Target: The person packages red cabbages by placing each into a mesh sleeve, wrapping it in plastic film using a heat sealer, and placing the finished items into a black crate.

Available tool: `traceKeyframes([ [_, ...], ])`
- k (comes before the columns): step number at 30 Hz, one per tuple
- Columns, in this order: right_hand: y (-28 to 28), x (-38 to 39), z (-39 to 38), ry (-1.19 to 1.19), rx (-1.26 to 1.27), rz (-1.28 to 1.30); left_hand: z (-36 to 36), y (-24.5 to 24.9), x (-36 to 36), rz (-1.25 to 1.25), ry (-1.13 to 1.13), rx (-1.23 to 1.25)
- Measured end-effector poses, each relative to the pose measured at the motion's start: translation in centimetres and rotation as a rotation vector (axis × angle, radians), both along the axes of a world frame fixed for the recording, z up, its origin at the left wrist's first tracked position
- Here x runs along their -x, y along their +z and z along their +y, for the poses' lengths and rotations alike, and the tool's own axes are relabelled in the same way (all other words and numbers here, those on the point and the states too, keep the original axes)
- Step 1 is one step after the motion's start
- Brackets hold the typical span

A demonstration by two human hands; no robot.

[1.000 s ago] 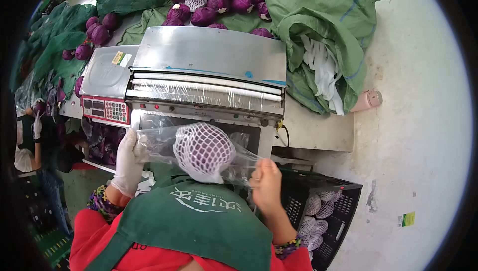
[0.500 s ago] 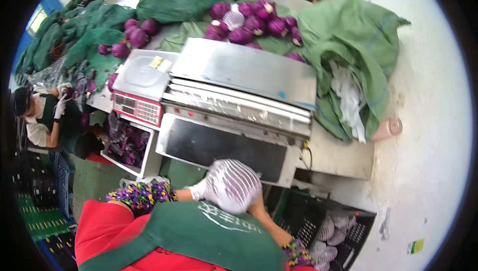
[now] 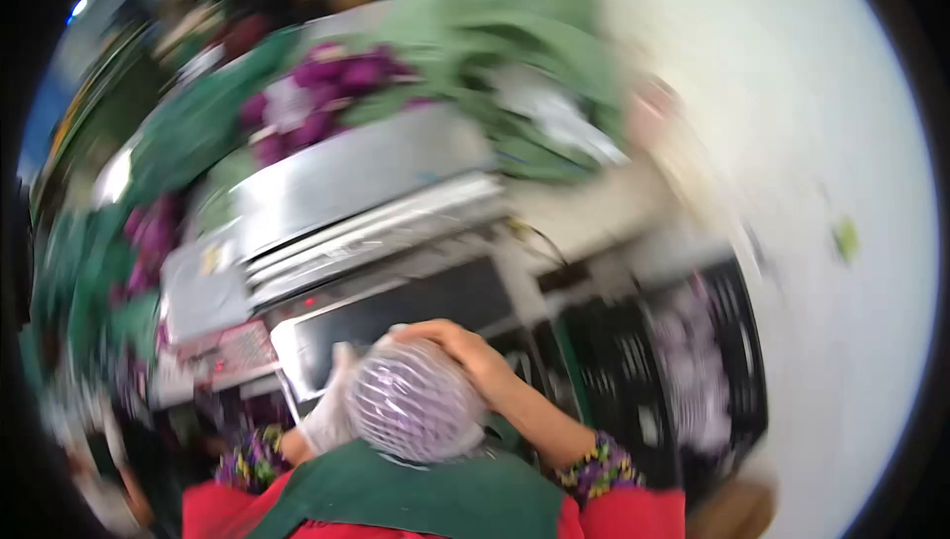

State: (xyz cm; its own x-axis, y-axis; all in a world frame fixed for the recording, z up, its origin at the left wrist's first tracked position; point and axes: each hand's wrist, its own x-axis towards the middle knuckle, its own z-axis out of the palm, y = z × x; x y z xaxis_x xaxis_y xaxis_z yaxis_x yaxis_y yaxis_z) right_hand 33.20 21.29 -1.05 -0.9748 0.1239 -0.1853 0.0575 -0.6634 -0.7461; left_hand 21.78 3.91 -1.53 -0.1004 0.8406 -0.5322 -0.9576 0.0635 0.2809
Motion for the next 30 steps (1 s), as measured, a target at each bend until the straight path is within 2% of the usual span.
traceKeyframes([
  [1,-0.6,-1.4,0.4,-0.024,-0.305,0.165,0.2,0.1,-0.2,-0.099,-0.016,0.095],
  [2,-0.8,-2.9,0.7,-0.046,-0.714,0.173,0.5,-1.6,-0.5,-0.049,-0.034,0.139],
  [3,-1.1,-4.2,0.4,-0.066,-0.758,0.083,1.0,-2.5,-1.0,-0.032,-0.123,0.025],
  [4,-1.3,-6.0,0.8,-0.058,-0.661,-0.046,2.6,-0.9,-2.4,0.005,-0.197,0.102],
  [5,-2.6,-8.0,0.8,-0.124,-0.458,-0.158,3.2,-1.6,-3.1,0.016,-0.234,0.072],
  [7,-4.1,-13.0,2.3,-0.320,-0.061,-0.211,5.8,-0.3,-5.2,0.039,-0.424,-0.047],
  [9,-8.7,-17.9,4.0,-0.459,0.347,-0.159,9.7,1.4,-7.9,0.380,-0.716,-0.310],
  [10,-9.2,-21.0,4.5,-0.595,0.365,-0.035,11.7,2.2,-9.3,0.390,-0.820,-0.286],
  [11,-9.5,-24.6,5.2,-0.760,0.380,-0.063,13.3,1.5,-10.9,0.500,-0.853,-0.350],
  [12,-8.8,-28.2,5.8,-0.847,0.308,0.025,15.0,1.9,-11.9,0.524,-0.914,-0.320],
  [13,-7.2,-33.2,6.2,-0.925,0.306,-0.067,16.6,2.0,-13.2,0.549,-0.973,-0.283],
  [14,-7.8,-37.6,7.4,-0.993,-0.464,-0.158,17.7,2.1,-14.1,0.501,-0.996,-0.373],
  [15,-4.7,-41.6,7.8,-1.095,-0.013,-0.106,18.6,2.1,-14.9,0.525,-1.017,-0.381],
  [16,-4.2,-45.7,8.6,-1.140,0.013,-0.155,19.3,1.9,-15.6,0.575,-0.998,-0.355],
  [17,-4.4,-49.9,9.4,-1.188,-0.054,-0.328,19.9,1.5,-16.1,0.625,-0.978,-0.328],
  [19,-5.1,-57.5,10.4,-1.135,-0.146,-0.657,20.9,0.0,-16.0,0.627,-0.975,-0.269],
  [20,-5.3,-59.2,10.3,-1.204,-0.239,-0.836,21.3,-0.5,-15.8,0.633,-0.960,-0.212],
  [21,-6.0,-60.9,10.9,-1.065,-0.375,-1.070,21.5,-0.7,-15.9,0.633,-0.960,-0.200],
  [23,-13.3,-64.3,11.2,-0.936,-0.603,-1.206,21.5,-1.0,-15.9,0.659,-0.902,-0.132],
  [25,-17.9,-62.8,10.3,-0.559,-1.231,-1.638,21.4,-1.7,-15.2,0.651,-0.850,-0.089],
  [26,-17.6,-60.3,8.9,-0.489,-1.191,-1.642,21.0,-1.9,-14.6,0.651,-0.797,-0.052],
  [27,-20.1,-61.5,8.6,-0.613,-1.330,-1.578,20.5,-2.0,-13.8,0.618,-0.763,-0.012],
  [28,-20.4,-62.1,8.2,-0.785,-1.297,-1.480,20.0,-2.0,-13.0,0.640,-0.759,0.019],
  [29,-20.1,-62.4,7.7,-0.800,-1.246,-1.449,19.1,-2.0,-12.3,0.664,-0.714,0.049],
  [30,-20.1,-62.6,7.9,-0.736,-1.312,-1.439,18.1,-1.7,-11.7,0.640,-0.658,-0.022],
])
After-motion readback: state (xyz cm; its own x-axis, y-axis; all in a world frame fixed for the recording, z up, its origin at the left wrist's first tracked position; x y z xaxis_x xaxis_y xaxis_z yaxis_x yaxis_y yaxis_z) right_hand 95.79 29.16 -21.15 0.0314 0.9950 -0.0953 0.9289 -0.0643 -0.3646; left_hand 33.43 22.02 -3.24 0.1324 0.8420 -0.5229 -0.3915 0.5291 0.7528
